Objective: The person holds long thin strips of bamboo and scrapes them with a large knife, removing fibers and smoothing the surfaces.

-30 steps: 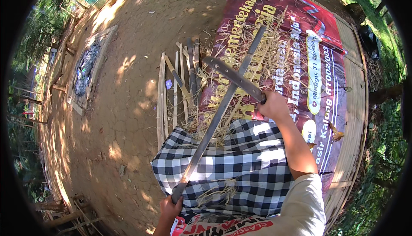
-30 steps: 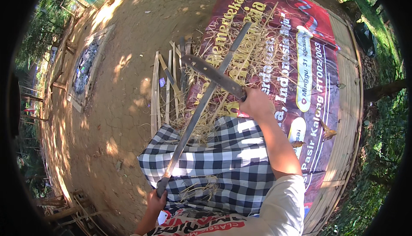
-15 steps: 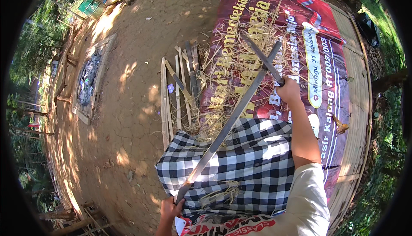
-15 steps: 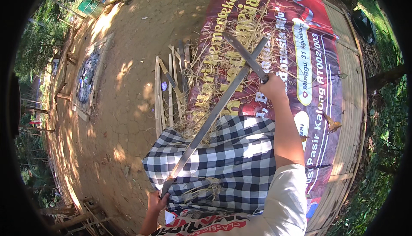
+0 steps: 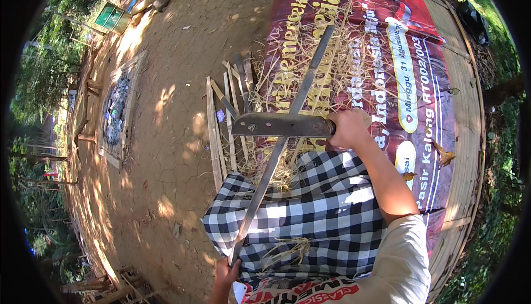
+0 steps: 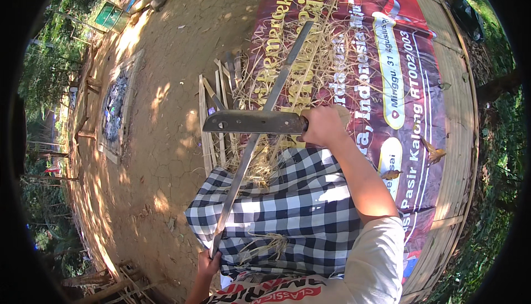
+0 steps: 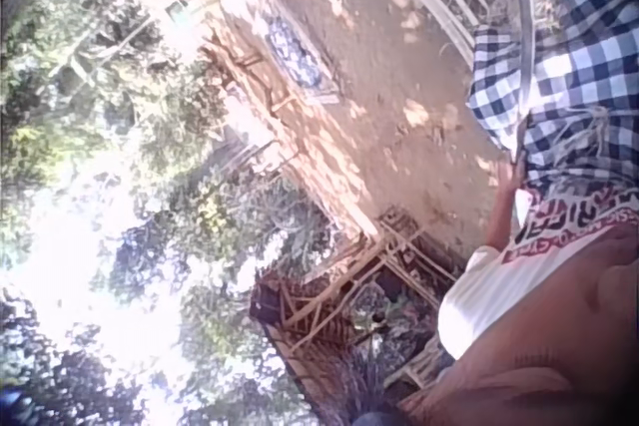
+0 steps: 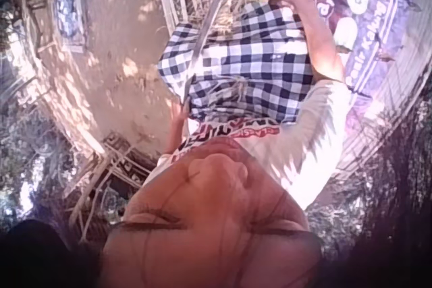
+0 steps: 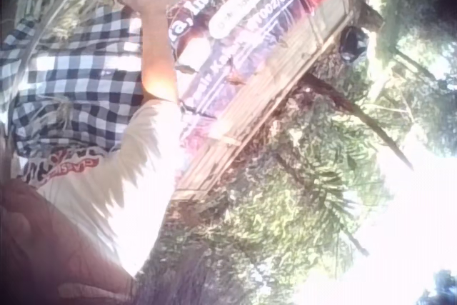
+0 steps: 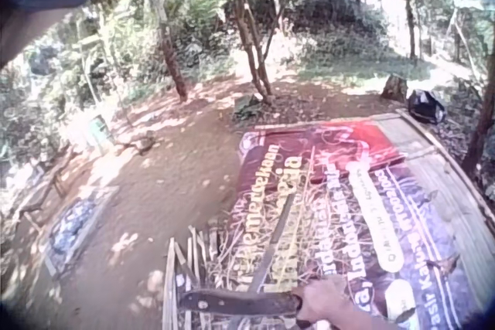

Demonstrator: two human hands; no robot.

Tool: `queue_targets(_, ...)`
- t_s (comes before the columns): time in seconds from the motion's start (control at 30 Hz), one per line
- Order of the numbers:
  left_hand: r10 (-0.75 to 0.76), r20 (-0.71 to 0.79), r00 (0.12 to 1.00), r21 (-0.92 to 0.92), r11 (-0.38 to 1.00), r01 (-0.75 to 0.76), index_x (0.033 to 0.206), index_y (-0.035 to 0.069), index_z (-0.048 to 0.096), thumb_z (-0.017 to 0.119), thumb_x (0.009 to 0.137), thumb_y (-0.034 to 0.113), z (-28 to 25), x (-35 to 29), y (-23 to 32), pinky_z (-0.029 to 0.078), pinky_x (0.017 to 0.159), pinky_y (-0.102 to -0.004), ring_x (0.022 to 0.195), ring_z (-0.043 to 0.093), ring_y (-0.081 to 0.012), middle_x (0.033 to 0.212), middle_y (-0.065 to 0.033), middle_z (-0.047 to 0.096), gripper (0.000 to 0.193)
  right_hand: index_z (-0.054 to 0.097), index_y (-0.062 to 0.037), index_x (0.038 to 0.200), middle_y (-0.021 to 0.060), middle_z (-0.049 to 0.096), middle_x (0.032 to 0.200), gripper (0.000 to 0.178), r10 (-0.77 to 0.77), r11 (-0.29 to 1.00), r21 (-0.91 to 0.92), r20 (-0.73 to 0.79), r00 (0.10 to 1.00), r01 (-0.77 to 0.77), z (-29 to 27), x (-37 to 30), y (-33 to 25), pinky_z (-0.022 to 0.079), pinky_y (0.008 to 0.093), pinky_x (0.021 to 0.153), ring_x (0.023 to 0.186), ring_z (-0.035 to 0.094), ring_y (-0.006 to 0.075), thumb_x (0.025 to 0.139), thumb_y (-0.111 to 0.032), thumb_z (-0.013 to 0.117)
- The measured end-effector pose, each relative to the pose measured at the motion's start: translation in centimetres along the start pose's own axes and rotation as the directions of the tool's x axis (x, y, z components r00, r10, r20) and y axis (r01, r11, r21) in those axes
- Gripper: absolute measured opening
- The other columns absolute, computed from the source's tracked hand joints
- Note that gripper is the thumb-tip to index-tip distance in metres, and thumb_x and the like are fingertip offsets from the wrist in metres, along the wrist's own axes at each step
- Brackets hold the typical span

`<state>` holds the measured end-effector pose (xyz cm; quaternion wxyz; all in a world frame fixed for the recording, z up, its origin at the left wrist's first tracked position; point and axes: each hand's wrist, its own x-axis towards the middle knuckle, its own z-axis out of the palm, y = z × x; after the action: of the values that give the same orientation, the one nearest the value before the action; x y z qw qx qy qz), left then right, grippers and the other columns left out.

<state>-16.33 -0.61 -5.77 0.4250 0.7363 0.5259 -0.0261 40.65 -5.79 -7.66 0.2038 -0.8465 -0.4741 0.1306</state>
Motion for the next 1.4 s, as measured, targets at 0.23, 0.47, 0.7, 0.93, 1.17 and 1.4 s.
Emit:
queue_targets(0.23, -0.033, -0.01, 0.999, 0.089, 0.995, 0.034, 0.071, -0.002, 0.061, 0.07, 0.083, 0.023, -0.4, -0.3, -0.4, 0.045, 0.05, -0.0341, 0.051, 0.057, -0.0154, 0.054, -0.0085, 0.058, 0.029, 0.069, -0.006, 0.083, 0.0178, 0.067, 0.073, 0.024, 0.434, 0.898, 0.056, -0.274, 0.858, -0.436, -1.3, 3.2, 4.9, 0.053, 0.0451, 0.069, 0.074, 0.067, 0.036, 0.068, -0.025, 0.07)
queue_targets(0.47, 0.103, -0.026, 0.994, 0.191, 0.977, -0.097, 0.07, -0.001, 0.059, 0.07, 0.081, 0.016, 0.1, 0.5, -2.3, 0.042, 0.051, -0.0316, 0.054, 0.05, -0.0095, 0.054, -0.0044, 0.053, 0.024, 0.067, 0.0014, 0.086, 0.0192, 0.065, 0.07, 0.027, 0.576, 0.806, 0.374, -0.315, 0.754, -0.459, -2.1, 1.2, 8.6, 0.05, 0.0433, 0.068, 0.071, 0.065, 0.0377, 0.069, -0.02, 0.069)
queue_targets(0.7, 0.084, -0.084, 0.993, -0.077, 0.993, -0.091, 0.063, -0.002, 0.057, 0.069, 0.084, 0.026, 0.7, 0.4, -1.7, 0.041, 0.044, -0.0366, 0.046, 0.051, -0.0128, 0.048, -0.0118, 0.048, 0.037, 0.069, -0.0018, 0.086, 0.0206, 0.067, 0.075, 0.027, 0.445, 0.881, 0.236, -0.115, 0.888, -0.411, -2.3, 1.5, 3.6, 0.053, 0.0442, 0.072, 0.075, 0.067, 0.037, 0.068, -0.022, 0.068)
queue_targets(0.93, 0.141, -0.187, 0.972, 0.067, 0.989, -0.131, 0.077, -0.003, 0.063, 0.066, 0.086, 0.028, 0.8, -3.0, -4.4, 0.041, 0.046, -0.0359, 0.048, 0.049, -0.0136, 0.051, -0.0113, 0.051, 0.032, 0.072, -0.0052, 0.089, 0.0192, 0.069, 0.081, 0.026, 0.301, 0.953, 0.031, 0.051, 0.952, -0.303, -1.4, -0.2, -1.5, 0.055, 0.0431, 0.079, 0.082, 0.068, 0.0353, 0.071, -0.025, 0.07)
queue_targets(1.17, -0.044, -0.049, 0.998, -0.051, 0.998, 0.041, 0.077, -0.003, 0.062, 0.061, 0.088, 0.015, 1.5, -11.4, -8.6, 0.043, 0.053, -0.032, 0.055, 0.052, -0.0124, 0.058, -0.0087, 0.056, 0.021, 0.069, 0.0014, 0.087, 0.0242, 0.068, 0.08, 0.029, 0.529, 0.835, 0.26, -0.136, 0.838, -0.485, -0.3, -0.4, 2.0, 0.053, 0.044, 0.073, 0.078, 0.068, 0.0377, 0.071, -0.023, 0.071)
queue_targets(1.4, -0.169, -0.114, 0.979, -0.181, 0.972, 0.147, 0.084, -0.002, 0.069, 0.066, 0.087, 0.018, 3.8, -15.2, -13.8, 0.05, 0.056, -0.0329, 0.059, 0.065, -0.0165, 0.064, -0.01, 0.066, 0.02, 0.058, 0.0006, 0.07, 0.0085, 0.058, 0.059, 0.018, 0.556, 0.619, 0.718, -0.115, 0.823, -0.318, -0.9, -1.6, 1.8, 0.044, 0.0349, 0.049, 0.051, 0.055, 0.0168, 0.072, -0.015, 0.067)
